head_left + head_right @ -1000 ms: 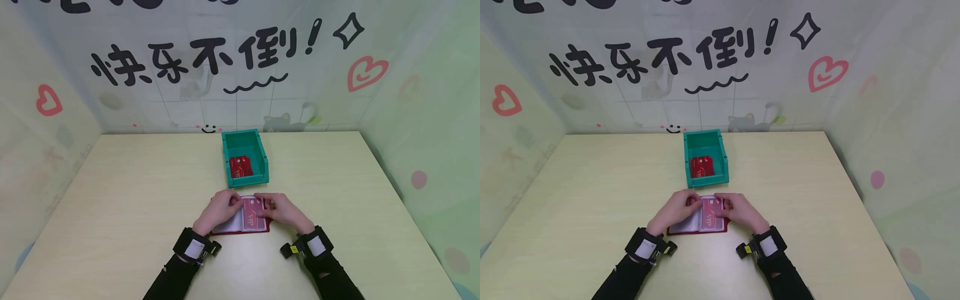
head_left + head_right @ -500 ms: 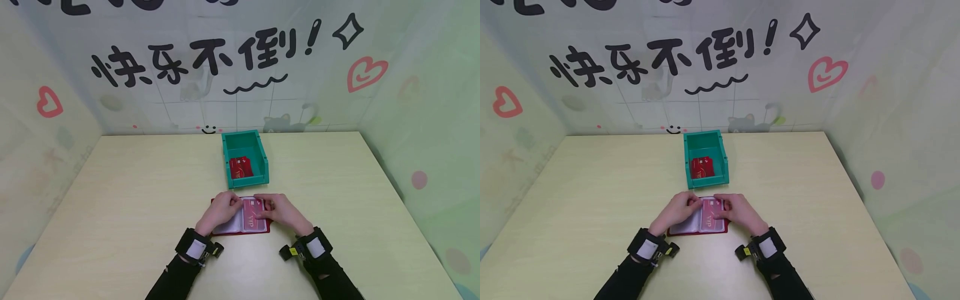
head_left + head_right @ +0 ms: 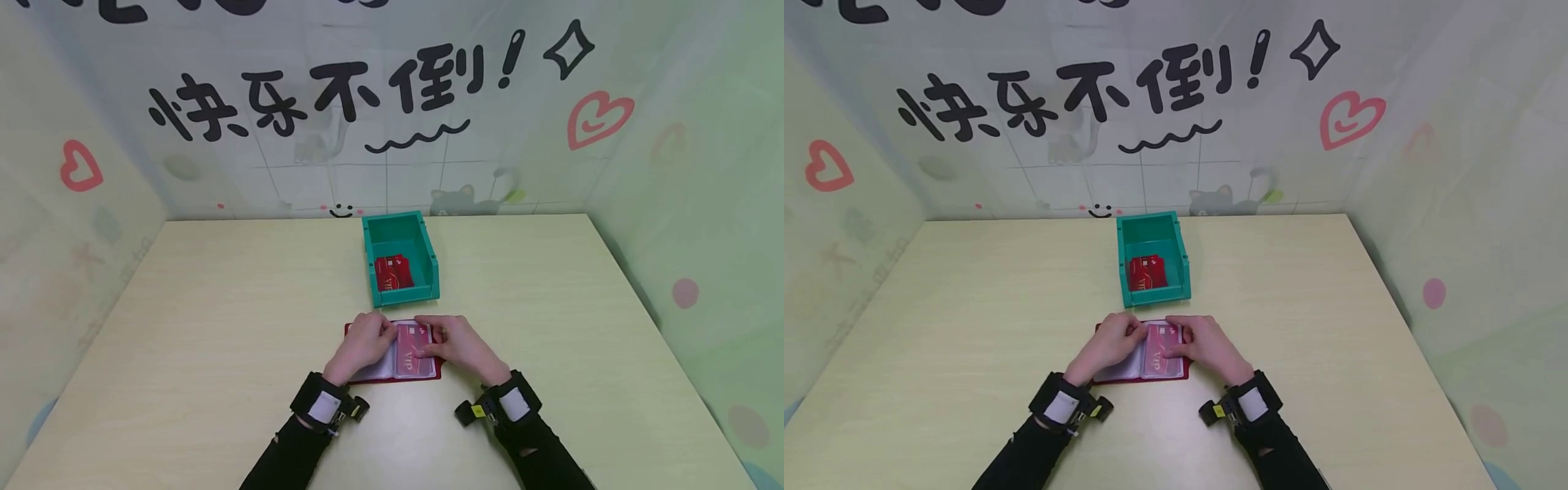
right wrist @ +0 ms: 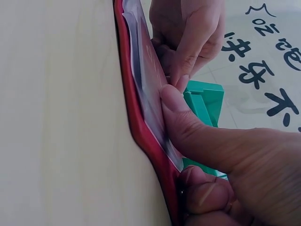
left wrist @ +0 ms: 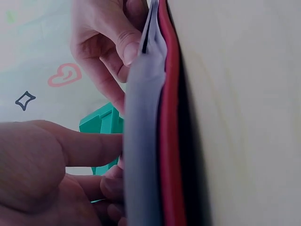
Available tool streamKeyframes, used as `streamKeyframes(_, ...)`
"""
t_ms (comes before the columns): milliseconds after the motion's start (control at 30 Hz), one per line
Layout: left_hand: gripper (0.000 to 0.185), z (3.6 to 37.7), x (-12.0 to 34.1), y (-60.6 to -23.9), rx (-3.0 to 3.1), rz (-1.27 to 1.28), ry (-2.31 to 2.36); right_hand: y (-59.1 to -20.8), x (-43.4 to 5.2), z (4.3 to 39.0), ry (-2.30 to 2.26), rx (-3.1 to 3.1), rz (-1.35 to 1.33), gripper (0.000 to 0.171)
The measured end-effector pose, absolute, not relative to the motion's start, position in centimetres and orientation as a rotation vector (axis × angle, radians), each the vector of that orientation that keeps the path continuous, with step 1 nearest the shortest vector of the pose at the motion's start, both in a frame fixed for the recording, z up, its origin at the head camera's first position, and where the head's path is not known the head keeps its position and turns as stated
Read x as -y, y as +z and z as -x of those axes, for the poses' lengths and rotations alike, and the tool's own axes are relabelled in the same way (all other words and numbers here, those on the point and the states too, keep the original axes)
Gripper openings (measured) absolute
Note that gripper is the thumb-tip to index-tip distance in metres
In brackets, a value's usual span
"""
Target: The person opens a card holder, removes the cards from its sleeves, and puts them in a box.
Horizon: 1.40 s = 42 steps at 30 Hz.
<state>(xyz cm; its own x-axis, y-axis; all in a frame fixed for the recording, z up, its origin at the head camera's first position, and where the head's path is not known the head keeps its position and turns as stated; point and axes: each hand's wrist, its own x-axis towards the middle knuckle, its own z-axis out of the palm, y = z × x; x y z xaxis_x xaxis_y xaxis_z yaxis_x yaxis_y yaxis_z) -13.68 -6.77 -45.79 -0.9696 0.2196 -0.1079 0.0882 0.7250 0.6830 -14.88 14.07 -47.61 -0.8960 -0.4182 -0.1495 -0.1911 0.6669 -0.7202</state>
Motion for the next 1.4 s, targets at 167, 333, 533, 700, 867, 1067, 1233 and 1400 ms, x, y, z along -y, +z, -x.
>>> streamKeyframes(167, 0.019, 13.4, 6.8, -45.7, -2.772, -0.248, 1.013, -47.5, -14.1, 14.8, -1.057, -2.578, 0.483, 0.062)
streamKeyframes(333, 0.018, 13.4, 7.0, -45.6, -2.737, -0.227, 1.028, -47.4, -14.2, 14.8, -1.064, -2.569, 0.494, 0.062)
streamKeyframes(533, 0.017, 13.4, 7.1, -45.6, -2.724, -0.225, 1.013, -47.4, -14.3, 14.9, -1.08, -2.559, 0.502, 0.062)
streamKeyframes(700, 0.017, 13.1, 7.2, -45.6, -2.742, -0.251, 0.973, -47.4, -14.3, 14.9, -1.074, -2.569, 0.514, 0.062)
streamKeyframes(867, 0.017, 12.9, 7.4, -45.7, -2.758, -0.249, 0.977, -47.1, -14.2, 14.8, -1.081, -2.549, 0.511, 0.062)
streamKeyframes(1067, 0.019, 12.8, 7.6, -45.8, -2.768, -0.203, 0.999, -47.3, -14.2, 14.9, -1.065, -2.545, 0.511, 0.063)
streamKeyframes(1233, 0.018, 12.7, 7.7, -45.9, -2.773, -0.183, 0.994, -47.4, -14.2, 14.9, -1.06, -2.545, 0.523, 0.063)
streamKeyframes(1400, 0.019, 12.5, 7.9, -45.8, -2.764, -0.206, 0.974, -47.4, -14.2, 14.9, -1.064, -2.544, 0.534, 0.063)
